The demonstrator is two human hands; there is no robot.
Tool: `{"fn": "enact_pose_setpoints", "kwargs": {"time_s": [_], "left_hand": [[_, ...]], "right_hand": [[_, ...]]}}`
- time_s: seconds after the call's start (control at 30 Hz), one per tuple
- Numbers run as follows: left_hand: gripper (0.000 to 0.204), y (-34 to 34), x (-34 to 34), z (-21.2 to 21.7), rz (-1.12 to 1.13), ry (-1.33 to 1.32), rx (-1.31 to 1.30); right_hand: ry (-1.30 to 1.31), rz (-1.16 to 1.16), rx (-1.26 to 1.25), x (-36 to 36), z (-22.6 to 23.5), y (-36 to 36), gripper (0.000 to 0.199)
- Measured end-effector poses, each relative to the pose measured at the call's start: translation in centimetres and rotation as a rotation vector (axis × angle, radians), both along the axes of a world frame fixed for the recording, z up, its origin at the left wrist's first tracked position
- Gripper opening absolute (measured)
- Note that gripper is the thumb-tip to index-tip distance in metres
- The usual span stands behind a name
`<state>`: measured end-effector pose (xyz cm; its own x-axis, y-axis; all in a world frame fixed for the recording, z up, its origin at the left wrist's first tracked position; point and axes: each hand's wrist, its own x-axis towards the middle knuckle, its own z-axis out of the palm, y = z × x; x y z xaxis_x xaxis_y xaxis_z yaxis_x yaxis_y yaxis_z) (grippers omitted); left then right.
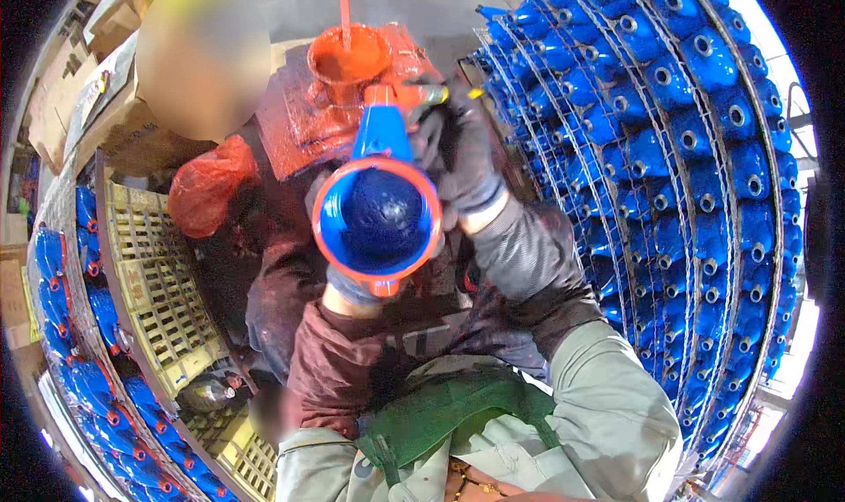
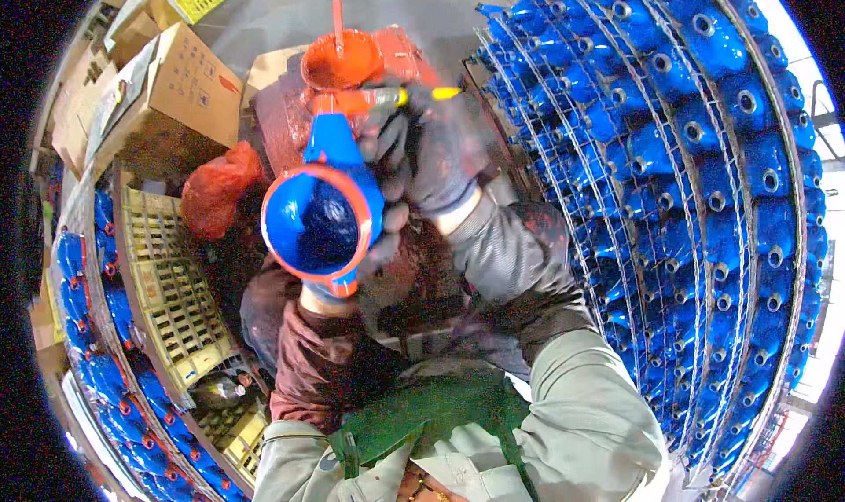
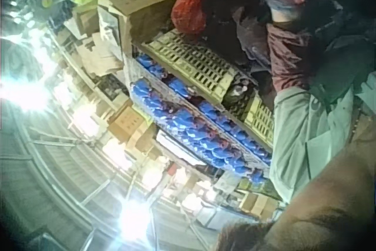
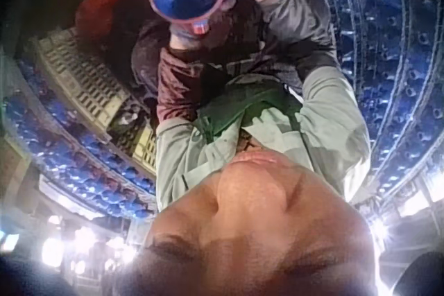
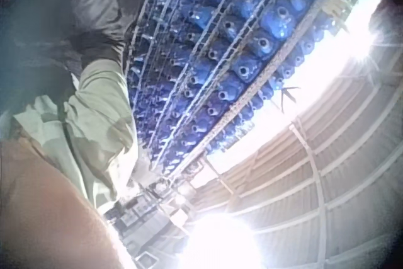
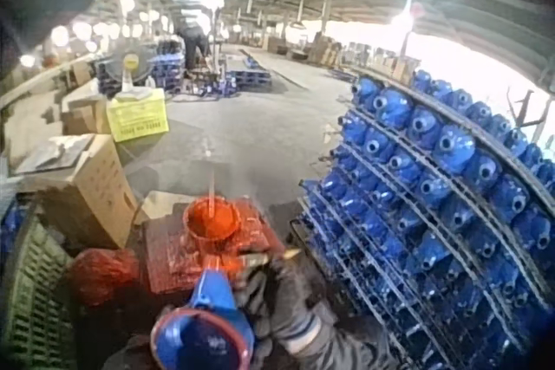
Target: The person paints small blue metal components with red paint using a brush.
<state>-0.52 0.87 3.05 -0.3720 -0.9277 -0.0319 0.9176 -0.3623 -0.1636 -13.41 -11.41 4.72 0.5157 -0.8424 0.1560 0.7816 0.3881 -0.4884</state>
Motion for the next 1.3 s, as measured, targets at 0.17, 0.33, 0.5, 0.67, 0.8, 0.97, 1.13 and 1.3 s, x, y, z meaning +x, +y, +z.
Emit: {"fn": "enact_pose_setpoints", "kwargs": {"time_s": [0.17,0.33,0.5,0.67,0.8,0.97,1.13,1.3], "left_hand": [[0.063,-4.2,-4.3,0.0,-0.177,0.572,-0.593],[0.065,-2.5,-2.2,-1.8,-0.467,0.801,-0.011],[0.067,-2.4,-1.9,3.5,0.157,-0.022,-0.366],[0.069,-0.9,-1.8,5.7,0.512,-0.541,-0.295],[0.077,1.2,-1.9,3.5,0.655,-1.081,-0.245],[0.076,4.1,-4.2,4.3,1.371,-1.599,-0.612],[0.051,11.3,-0.3,7.9,1.120,-2.428,-0.700],[0.012,22.5,10.6,1.9,1.211,-2.380,0.064]], "right_hand": [[-0.446,-0.282,-0.135,6.4,-0.6,5.9,0.048],[-0.205,-0.015,0.192,4.6,1.0,1.9,0.050],[0.308,0.113,0.160,-2.3,-5.0,-1.3,0.050],[0.149,-0.229,-0.025,-3.7,-6.1,5.7,0.046],[0.044,-0.174,0.096,-0.6,-1.0,12.5,0.042],[0.164,-0.187,0.323,-1.4,3.3,16.6,0.058],[0.375,-0.094,0.024,-5.3,6.3,16.1,0.056],[0.135,-0.065,0.025,-7.9,4.6,8.3,0.060]]}}
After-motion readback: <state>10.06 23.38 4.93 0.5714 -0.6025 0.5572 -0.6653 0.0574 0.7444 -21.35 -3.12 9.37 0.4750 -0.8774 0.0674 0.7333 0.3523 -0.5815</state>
